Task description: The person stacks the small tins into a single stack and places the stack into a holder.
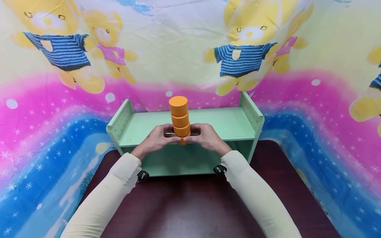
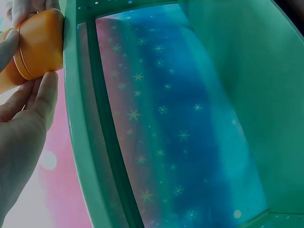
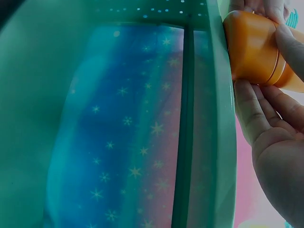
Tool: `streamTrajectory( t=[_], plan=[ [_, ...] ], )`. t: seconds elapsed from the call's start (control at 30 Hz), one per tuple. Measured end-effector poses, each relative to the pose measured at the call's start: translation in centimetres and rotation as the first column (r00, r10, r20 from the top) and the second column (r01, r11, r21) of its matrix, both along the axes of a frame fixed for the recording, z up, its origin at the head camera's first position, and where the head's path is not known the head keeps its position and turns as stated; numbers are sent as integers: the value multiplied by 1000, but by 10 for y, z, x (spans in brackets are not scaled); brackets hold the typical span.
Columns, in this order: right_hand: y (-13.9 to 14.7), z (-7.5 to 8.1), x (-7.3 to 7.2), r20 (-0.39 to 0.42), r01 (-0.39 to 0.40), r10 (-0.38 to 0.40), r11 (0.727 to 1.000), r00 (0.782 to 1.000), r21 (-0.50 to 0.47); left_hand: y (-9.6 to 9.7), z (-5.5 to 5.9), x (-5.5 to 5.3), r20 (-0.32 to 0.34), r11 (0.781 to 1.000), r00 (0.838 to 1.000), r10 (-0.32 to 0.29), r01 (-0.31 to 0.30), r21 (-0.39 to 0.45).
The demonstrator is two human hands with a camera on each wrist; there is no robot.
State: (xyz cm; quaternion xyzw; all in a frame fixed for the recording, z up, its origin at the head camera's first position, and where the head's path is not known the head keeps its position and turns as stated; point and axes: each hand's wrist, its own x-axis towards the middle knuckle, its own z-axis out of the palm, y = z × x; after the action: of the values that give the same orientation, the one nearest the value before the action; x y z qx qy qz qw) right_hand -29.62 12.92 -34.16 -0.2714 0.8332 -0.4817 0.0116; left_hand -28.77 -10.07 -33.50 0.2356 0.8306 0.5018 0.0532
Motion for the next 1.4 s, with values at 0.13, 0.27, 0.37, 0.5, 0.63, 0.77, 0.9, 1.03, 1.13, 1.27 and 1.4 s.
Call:
streamTrajectory(
  t=[0.13, 0.27, 0.37, 0.5, 0.63, 0.77, 0.9, 1.03, 1.13, 1.27, 1.4],
  plan=[
    [-1, 1, -3, -12, 8, -7, 1000, 1000, 19, 0, 0, -3, 15, 1000, 1000, 5, -5, -1],
    [-2, 2, -6, -11, 13, -13, 999, 1000, 34, 0, 1, -4, 29, 1000, 1000, 4, -4, 1],
    [-4, 3, -9, 6, 22, -23, 999, 1000, 47, 0, 1, -5, 38, 1000, 999, 5, -5, -2],
    [-7, 6, -11, 35, 31, -33, 998, 999, 60, 0, 3, -6, 46, 1000, 999, 15, -15, -8],
    [-8, 7, -13, 43, 30, -33, 997, 999, 66, 1, 3, -7, 48, 999, 998, 37, -36, -15],
    [-9, 7, -16, 35, 31, -33, 997, 999, 70, 3, 2, -8, 53, 997, 996, 69, -68, -26],
    [-11, 7, -19, 30, 36, -38, 997, 999, 69, 5, 2, -9, 56, 995, 994, 95, -93, -23],
    [-13, 8, -21, 23, 47, -49, 997, 999, 67, 5, 3, -9, 46, 994, 993, 107, -106, -25],
    [-14, 7, -22, 18, 50, -51, 997, 999, 65, 6, 2, -10, 42, 993, 992, 118, -116, -35],
    [-14, 7, -23, 11, 52, -53, 997, 999, 65, 6, 2, -11, 34, 992, 992, 120, -119, -30],
    [-13, 9, -23, 0, 63, -63, 996, 998, 57, 6, 2, -11, 10, 994, 994, 112, -112, -16]
  ],
)
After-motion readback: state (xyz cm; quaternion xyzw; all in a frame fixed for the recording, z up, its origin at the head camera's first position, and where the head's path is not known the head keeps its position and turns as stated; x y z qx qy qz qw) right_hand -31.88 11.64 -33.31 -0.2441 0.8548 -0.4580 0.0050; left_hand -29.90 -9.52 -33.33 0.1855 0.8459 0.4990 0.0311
